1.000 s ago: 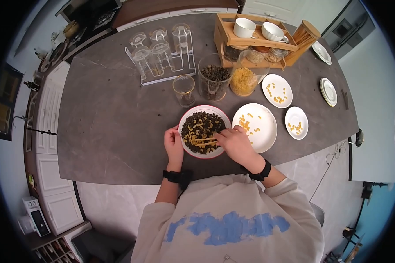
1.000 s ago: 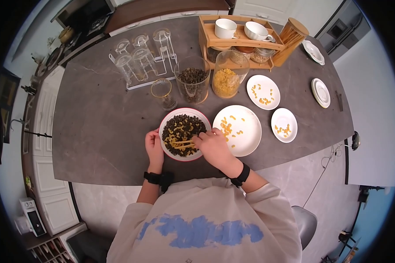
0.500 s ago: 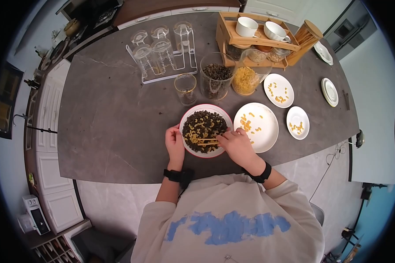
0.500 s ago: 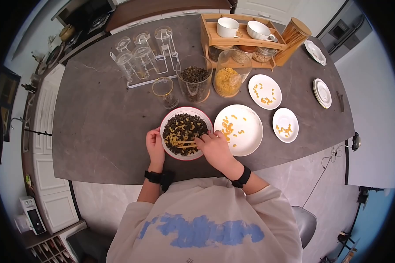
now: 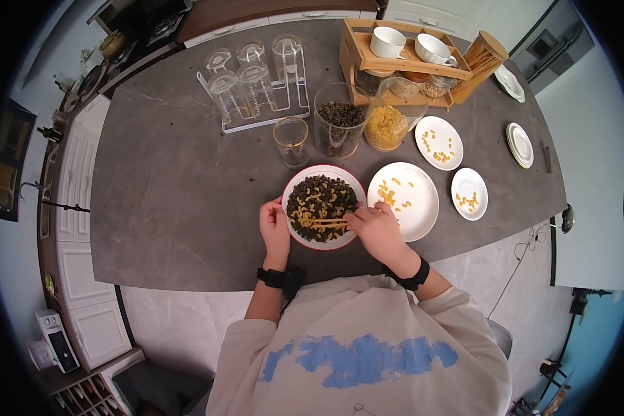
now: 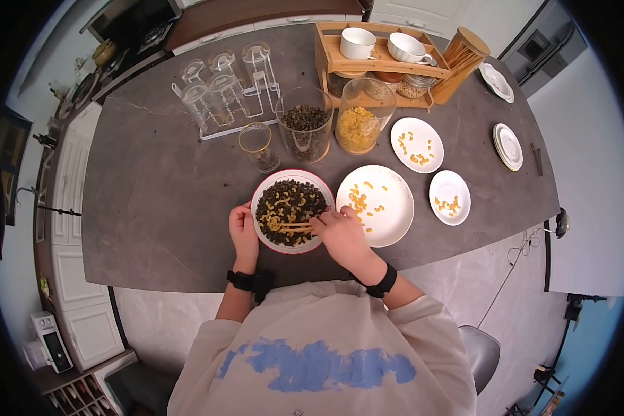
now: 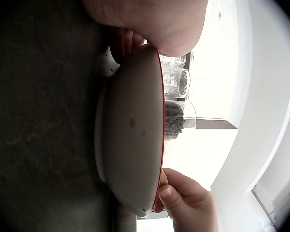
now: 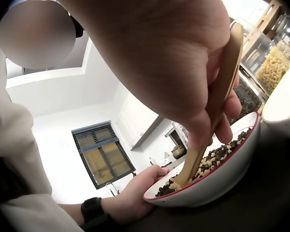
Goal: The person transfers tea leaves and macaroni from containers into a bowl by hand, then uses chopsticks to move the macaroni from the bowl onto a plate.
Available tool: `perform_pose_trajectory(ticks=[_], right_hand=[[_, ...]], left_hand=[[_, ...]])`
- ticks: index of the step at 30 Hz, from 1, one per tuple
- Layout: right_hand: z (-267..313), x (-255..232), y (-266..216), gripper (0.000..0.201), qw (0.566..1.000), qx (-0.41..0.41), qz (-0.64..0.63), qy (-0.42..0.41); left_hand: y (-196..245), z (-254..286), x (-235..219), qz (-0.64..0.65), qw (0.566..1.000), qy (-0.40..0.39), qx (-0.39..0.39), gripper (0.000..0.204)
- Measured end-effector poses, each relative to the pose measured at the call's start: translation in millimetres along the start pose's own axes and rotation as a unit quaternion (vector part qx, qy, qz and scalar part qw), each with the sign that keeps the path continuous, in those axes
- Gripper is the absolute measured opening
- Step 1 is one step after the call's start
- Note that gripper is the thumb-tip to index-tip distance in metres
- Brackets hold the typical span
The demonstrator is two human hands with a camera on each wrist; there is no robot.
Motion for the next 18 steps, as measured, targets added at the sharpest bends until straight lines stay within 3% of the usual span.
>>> perform_pose_trajectory(ticks=[18], right_hand=[[-0.4,6.8,0.8,0.019,1.0,-0.006,0.006,0.004]], left_hand=[[1.2,0.6,0.9,-0.001,1.0,0.002,0.002,0.005]])
Point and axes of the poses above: each hand's wrist, its own z-axis away from the middle knuckle, its own x-axis out of the palm, y = z × x, the point moved 1 cm from there along -z, towards the middle knuckle, and after that the axes turned 12 degrees about -y, right-handed, at the moved point
